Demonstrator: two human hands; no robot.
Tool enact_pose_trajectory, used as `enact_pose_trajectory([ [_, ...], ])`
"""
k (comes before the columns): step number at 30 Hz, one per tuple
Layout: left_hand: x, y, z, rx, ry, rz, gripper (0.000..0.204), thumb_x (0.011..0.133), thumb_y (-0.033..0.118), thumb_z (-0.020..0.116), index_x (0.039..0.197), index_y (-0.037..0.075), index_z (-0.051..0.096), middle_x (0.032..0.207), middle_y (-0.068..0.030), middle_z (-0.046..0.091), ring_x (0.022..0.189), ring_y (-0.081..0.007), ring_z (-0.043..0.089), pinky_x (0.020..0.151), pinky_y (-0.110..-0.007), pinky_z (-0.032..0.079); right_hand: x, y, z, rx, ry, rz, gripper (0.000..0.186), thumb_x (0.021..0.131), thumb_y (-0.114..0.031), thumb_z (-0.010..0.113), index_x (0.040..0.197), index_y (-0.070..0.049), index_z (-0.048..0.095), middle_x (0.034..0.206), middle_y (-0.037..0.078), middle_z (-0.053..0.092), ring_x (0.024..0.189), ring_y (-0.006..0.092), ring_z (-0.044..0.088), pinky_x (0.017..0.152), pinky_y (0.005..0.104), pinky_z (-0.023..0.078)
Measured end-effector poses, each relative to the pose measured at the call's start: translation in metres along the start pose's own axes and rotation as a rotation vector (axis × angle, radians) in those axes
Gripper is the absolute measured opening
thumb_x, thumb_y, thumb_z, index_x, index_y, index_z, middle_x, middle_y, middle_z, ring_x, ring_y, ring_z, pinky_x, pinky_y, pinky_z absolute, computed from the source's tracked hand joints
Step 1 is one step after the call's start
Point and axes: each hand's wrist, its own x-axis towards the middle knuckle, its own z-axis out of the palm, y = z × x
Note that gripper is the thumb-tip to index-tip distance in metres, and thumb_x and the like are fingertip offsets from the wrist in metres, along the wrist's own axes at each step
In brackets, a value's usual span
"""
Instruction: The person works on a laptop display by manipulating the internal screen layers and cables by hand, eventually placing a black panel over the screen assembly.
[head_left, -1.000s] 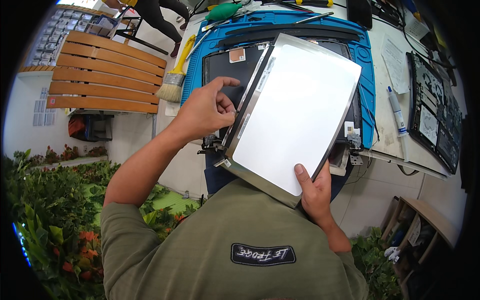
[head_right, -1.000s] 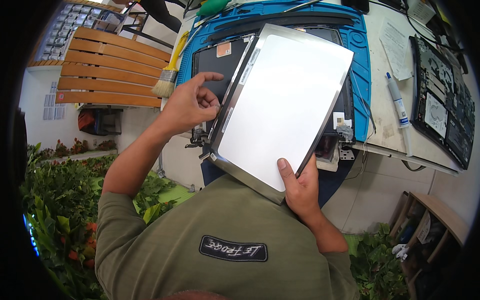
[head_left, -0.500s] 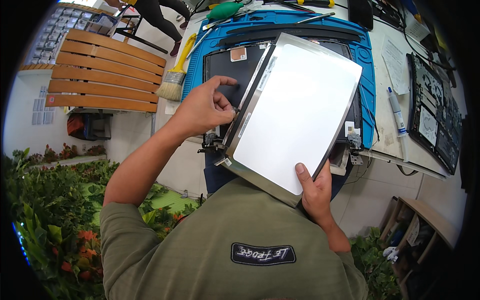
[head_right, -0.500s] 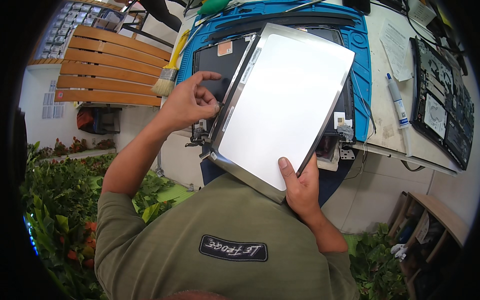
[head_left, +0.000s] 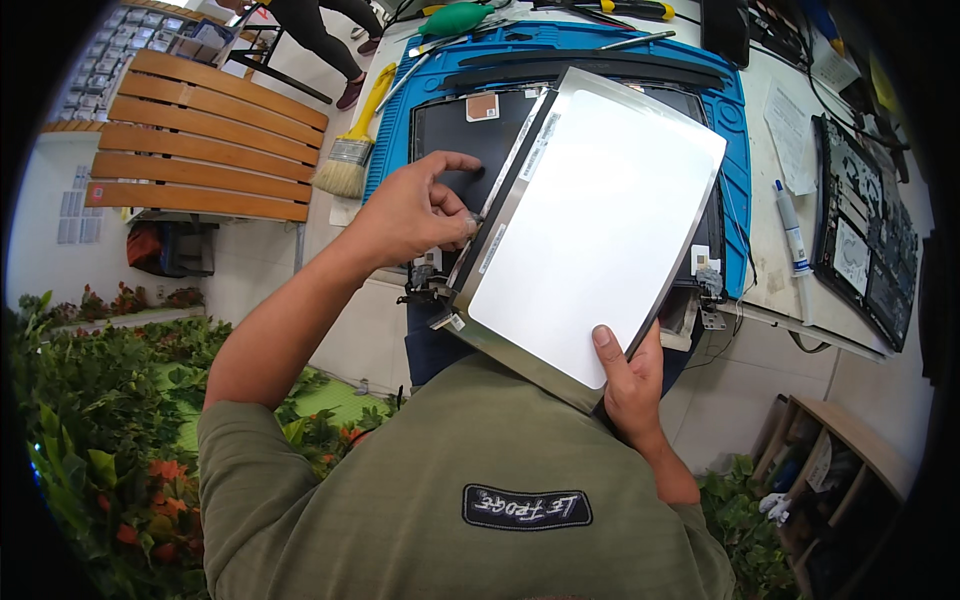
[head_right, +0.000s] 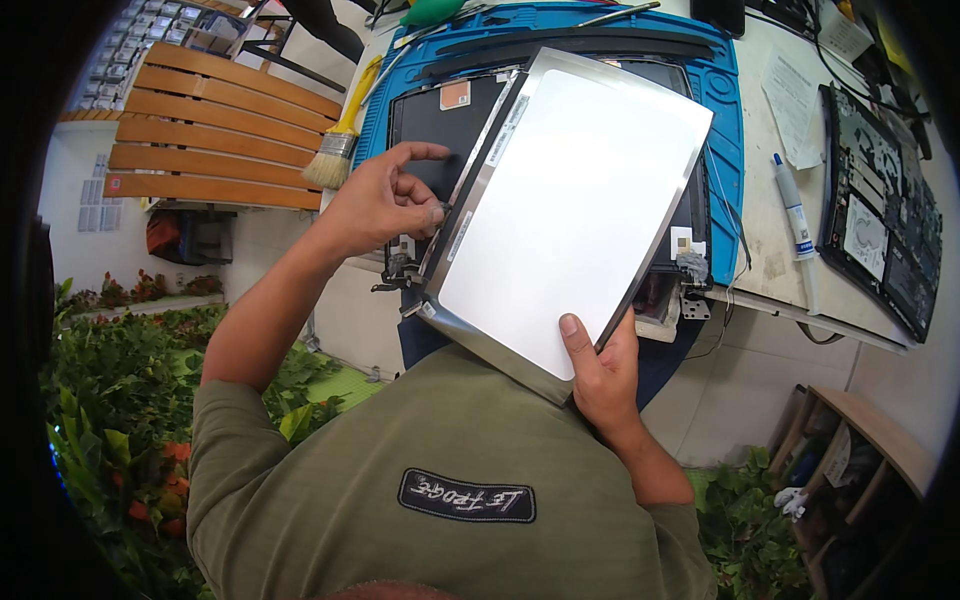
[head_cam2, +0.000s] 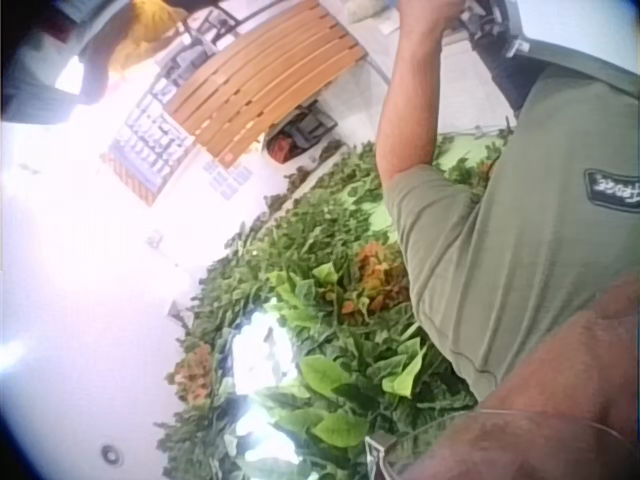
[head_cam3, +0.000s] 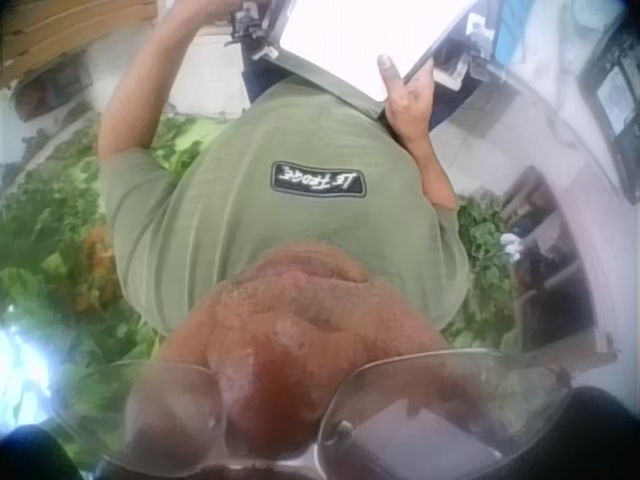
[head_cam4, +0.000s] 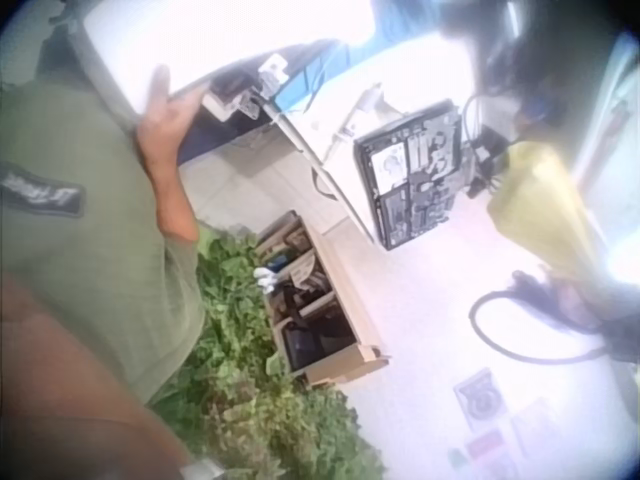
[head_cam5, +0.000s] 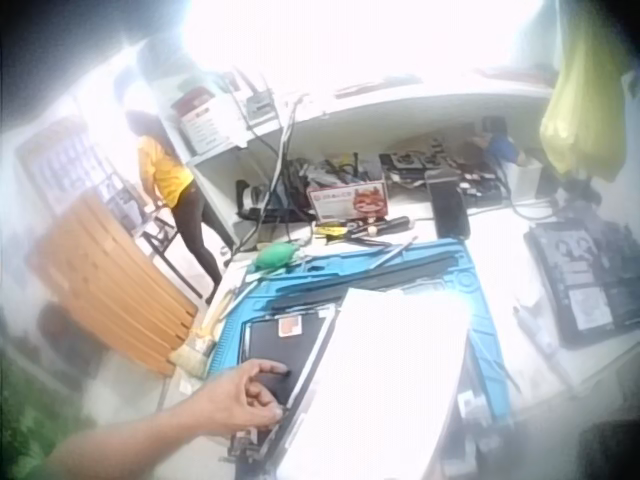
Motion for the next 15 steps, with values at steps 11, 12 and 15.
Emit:
enact_pose_trajectory([
  [11,-0.004,-0.01,-0.015,-0.187,-0.012,-0.073,0.052,0.1,0.011,0.083,0.144,-0.007,0.062,0.097,-0.0085,0.08,0.081,-0.0112,0.076,0.073,-0.025,0.063,0.0,-0.002,0.001,-0.029,0.017,0.017,0.051,0.111,-0.016,0.07,0.152,0.005,0.048,0.137,0.015,0.066,0.126,0.0185,0.063,0.111,0.0331,0.049],
  [12,-0.003,-0.013,-0.016,-0.174,-0.018,-0.08,0.05,0.099,0.01,0.083,0.142,-0.006,0.064,0.097,-0.0083,0.08,0.082,-0.0111,0.076,0.073,-0.025,0.063,0.0,-0.002,0.001,-0.03,0.02,0.019,0.051,0.111,-0.016,0.07,0.152,0.005,0.048,0.138,0.015,0.066,0.126,0.0185,0.062,0.111,0.0331,0.048],
  [15,0.0,-0.018,-0.016,-0.132,-0.052,-0.034,0.046,0.096,0.009,0.086,0.136,-0.006,0.068,0.097,-0.0078,0.08,0.083,-0.0106,0.076,0.074,-0.024,0.064,0.0,-0.001,0.002,-0.014,0.031,0.027,0.052,0.111,-0.015,0.07,0.153,0.005,0.047,0.139,0.015,0.066,0.127,0.0189,0.062,0.112,0.0333,0.048],
])
